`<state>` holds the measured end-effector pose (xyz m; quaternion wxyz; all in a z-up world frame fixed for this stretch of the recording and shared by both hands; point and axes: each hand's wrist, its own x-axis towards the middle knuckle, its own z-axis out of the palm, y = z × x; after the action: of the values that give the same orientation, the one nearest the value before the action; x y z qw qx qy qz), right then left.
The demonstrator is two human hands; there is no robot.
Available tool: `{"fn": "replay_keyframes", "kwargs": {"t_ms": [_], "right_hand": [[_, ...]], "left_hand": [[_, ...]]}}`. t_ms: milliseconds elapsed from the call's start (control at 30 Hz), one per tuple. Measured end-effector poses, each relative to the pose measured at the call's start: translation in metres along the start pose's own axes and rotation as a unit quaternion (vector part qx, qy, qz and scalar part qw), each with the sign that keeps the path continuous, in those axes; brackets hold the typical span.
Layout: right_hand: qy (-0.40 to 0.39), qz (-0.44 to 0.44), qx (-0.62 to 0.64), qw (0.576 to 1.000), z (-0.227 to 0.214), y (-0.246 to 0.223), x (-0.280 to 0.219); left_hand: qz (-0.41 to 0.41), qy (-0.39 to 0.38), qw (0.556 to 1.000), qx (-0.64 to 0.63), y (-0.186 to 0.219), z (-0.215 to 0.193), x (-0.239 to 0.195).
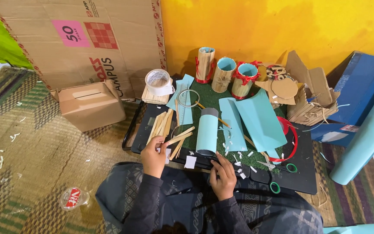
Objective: Cutting small white paper squares and attaching them to the ends of wooden sticks for a craft project.
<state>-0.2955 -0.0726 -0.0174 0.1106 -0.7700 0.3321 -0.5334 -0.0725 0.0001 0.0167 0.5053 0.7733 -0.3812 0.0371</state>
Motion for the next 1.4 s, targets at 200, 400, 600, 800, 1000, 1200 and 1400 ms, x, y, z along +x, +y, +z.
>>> {"fn": "replay_keyframes", "kwargs": {"t_ms": [200,400,600,800,1000,1200,1400], "right_hand": [[-0.020,0.022,0.012,0.999,-0.001,0.003,-0.001],[0.053,0.133,0.100,0.985,-0.018,-0.019,0.011],[-0.025,0.265,0.261,0.928,-0.039,-0.004,0.007],[0.003,0.229,0.069,0.971,-0.059,0.002,0.024],[-0.017,0.114,-0.089,0.989,-0.059,0.008,0.028],[-0.018,0.128,-0.076,0.989,-0.052,0.008,0.027],[0.020,0.134,-0.099,0.986,-0.081,0.032,0.032]], "left_hand": [[0.048,0.072,0.995,0.050,0.022,-0.038,-0.001],[-0.022,0.008,0.995,-0.094,0.056,-0.047,-0.041],[-0.008,-0.111,0.980,-0.164,0.082,-0.006,-0.057],[0.111,-0.114,0.980,-0.118,0.096,0.030,-0.059],[0.179,-0.153,0.972,-0.006,0.084,0.048,-0.065],[0.278,-0.145,0.941,0.126,0.087,0.050,-0.059],[0.217,-0.114,0.967,0.075,0.083,0.032,-0.057]]}}
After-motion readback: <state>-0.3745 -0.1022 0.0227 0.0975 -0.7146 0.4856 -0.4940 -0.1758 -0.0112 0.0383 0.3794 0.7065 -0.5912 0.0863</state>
